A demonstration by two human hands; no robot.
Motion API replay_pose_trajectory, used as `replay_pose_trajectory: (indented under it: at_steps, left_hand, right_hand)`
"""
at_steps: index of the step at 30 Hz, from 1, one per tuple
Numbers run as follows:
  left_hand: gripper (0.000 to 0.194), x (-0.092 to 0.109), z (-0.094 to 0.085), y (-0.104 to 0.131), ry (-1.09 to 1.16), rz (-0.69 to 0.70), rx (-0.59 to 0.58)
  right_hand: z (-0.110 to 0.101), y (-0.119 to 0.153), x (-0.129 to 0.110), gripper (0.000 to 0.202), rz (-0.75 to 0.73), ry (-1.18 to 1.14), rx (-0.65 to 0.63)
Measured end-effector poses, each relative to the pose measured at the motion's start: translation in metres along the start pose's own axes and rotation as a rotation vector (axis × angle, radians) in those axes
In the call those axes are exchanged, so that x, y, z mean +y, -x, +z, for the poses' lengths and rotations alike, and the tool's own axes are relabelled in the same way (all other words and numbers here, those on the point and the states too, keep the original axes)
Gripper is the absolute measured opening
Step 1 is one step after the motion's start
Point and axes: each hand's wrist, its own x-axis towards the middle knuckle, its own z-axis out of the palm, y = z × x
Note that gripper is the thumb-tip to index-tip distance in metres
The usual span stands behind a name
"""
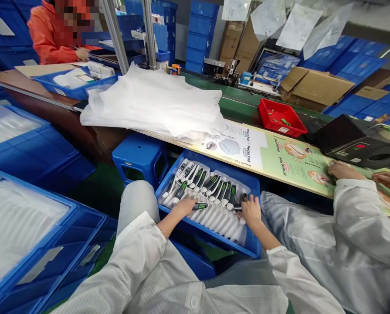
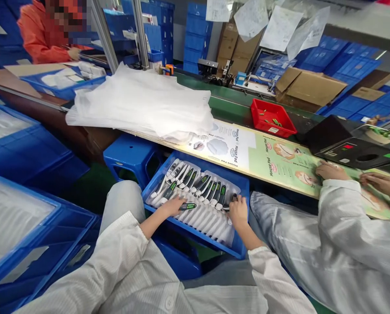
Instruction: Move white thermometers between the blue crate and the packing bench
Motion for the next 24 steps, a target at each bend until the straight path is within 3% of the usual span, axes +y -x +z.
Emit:
replay_pose_trajectory:
  at_steps: [2, 6, 9, 12, 14, 18, 21, 24]
  left_hand:
    - [0.047, -0.001, -0.002, -0.001, 0.074, 0.011, 0.034]
    - [0.031, 0.005, -0.015, 0.000, 0.228, 0.045, 0.210]
    - [0.026, 0.014, -0.024, 0.000, 0.289, 0.209, 0.291]
    - [0.021, 0.023, -0.024, -0.001, 0.328, 0.398, 0.280]
    - [0.022, 0.028, -0.021, -0.002, 0.363, 0.473, 0.264]
    - [0.023, 0.036, -0.015, -0.004, 0.419, 0.514, 0.263]
    - [0.022, 0.040, -0.012, -0.003, 0.401, 0.576, 0.237]
    - [0.019, 0.043, -0.014, -0.001, 0.433, 0.623, 0.250]
  right_hand:
    - [-0.001, 0.009, -0.006, 0.017, 0.045, -0.039, -0.079]
    - [0.012, 0.025, -0.005, 0.031, 0.336, -0.430, -0.171]
    - [0.024, 0.040, -0.017, 0.036, 0.476, -0.993, -0.089]
    - [0.023, 0.054, -0.055, 0.050, 0.543, -1.540, 0.056]
    - [0.013, 0.057, -0.083, 0.059, 0.538, -1.739, 0.076]
    - [-0.006, 0.052, -0.107, 0.061, 0.496, -1.876, 0.152]
    - [-0.007, 0.050, -0.104, 0.058, 0.539, -1.878, 0.234]
    - [-0.001, 0.051, -0.095, 0.057, 0.488, -1.737, 0.323]
